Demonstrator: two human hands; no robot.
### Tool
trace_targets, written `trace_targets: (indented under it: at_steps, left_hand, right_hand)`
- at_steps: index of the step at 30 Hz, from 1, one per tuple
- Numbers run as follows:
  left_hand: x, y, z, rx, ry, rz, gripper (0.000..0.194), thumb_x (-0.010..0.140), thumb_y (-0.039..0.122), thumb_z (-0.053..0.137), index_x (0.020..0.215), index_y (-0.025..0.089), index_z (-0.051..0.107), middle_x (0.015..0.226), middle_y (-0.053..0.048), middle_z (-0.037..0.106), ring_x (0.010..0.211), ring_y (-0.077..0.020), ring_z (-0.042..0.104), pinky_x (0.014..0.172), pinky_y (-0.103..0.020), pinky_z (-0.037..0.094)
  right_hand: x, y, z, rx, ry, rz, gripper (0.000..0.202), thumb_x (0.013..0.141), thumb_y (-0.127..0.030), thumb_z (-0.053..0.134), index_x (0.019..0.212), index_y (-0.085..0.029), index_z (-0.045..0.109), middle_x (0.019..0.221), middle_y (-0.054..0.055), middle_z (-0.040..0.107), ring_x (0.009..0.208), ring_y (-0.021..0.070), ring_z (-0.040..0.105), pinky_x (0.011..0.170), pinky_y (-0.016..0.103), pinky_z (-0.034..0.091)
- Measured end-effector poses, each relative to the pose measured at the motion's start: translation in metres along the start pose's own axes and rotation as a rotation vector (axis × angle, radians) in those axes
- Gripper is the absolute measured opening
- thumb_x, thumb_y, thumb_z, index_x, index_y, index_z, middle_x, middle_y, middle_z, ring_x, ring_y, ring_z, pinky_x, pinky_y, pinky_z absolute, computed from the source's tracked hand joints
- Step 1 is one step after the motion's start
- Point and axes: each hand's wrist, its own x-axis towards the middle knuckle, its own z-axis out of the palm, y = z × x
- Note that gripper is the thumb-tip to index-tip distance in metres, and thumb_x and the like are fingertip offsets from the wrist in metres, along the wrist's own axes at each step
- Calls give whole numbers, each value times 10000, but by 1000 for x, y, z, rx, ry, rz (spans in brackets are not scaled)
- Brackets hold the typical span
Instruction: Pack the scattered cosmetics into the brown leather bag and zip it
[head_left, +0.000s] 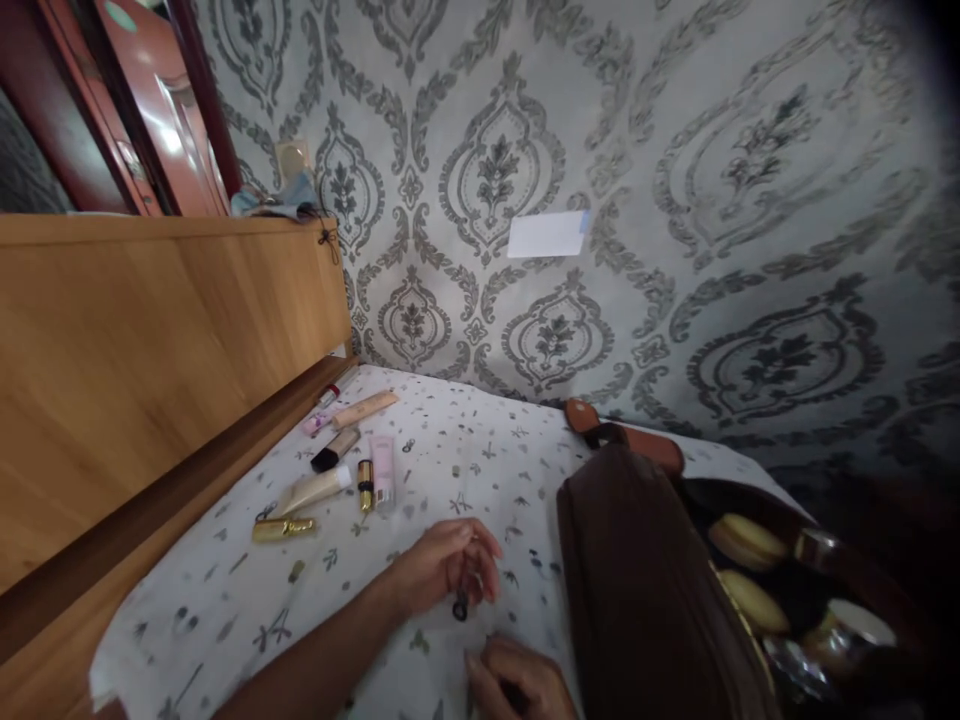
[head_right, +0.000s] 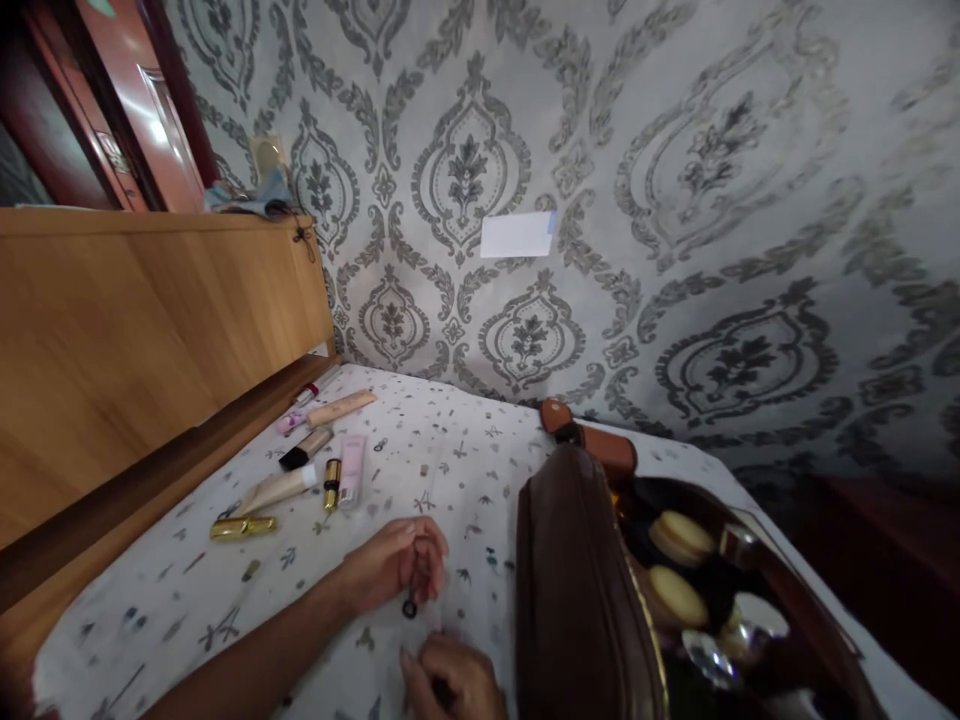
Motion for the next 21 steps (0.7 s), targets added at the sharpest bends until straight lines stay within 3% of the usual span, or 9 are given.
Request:
trace_targets:
  at_steps: [4,8,16,19,21]
  left_hand:
    - [-2,-1,3,180,-40,-38,583,730,680,695,870,116,651,673,-83,673,546,-140,622,448,-198,416]
    - [-4,5,5,290,34,-6,595,702,698,699,857,127,631,670,-67,660,549,-136,605,456,-203,397]
    - [-7,26,5,647,340,195,532,822,686,496,882,165,578,711,-47,635,602,-146,594,512,-225,393]
    - [-13,45,-5,900,500,224,435,869,602,463,883,185,587,726,-52,646,648,-185,606,557,-266,429]
    - [-22,65,-19,1097,664,237,283,872,482,537,871,206,601,800,-57,664,811,-219,626,705,-298,465]
  right_hand:
    - [3,-25,-6,40,69,4,560,936,-579,424,538,-199,320,544,-13,379,539,123,376,534,250,310]
    - [4,-34,-7,77,96,-6,540,916,-564,449,533,-198,348,527,-26,354,527,112,356,528,243,297]
    - [2,-29,-3,64,121,-53,551,903,-566,457,507,-186,406,501,-30,368,515,106,375,528,236,303]
    - [5,-26,-3,53,117,-45,540,905,-547,445,508,-187,385,507,-31,355,521,100,362,547,236,297]
    - [7,-27,-3,61,109,-35,538,893,-548,453,500,-191,361,499,-37,328,512,96,337,542,235,280]
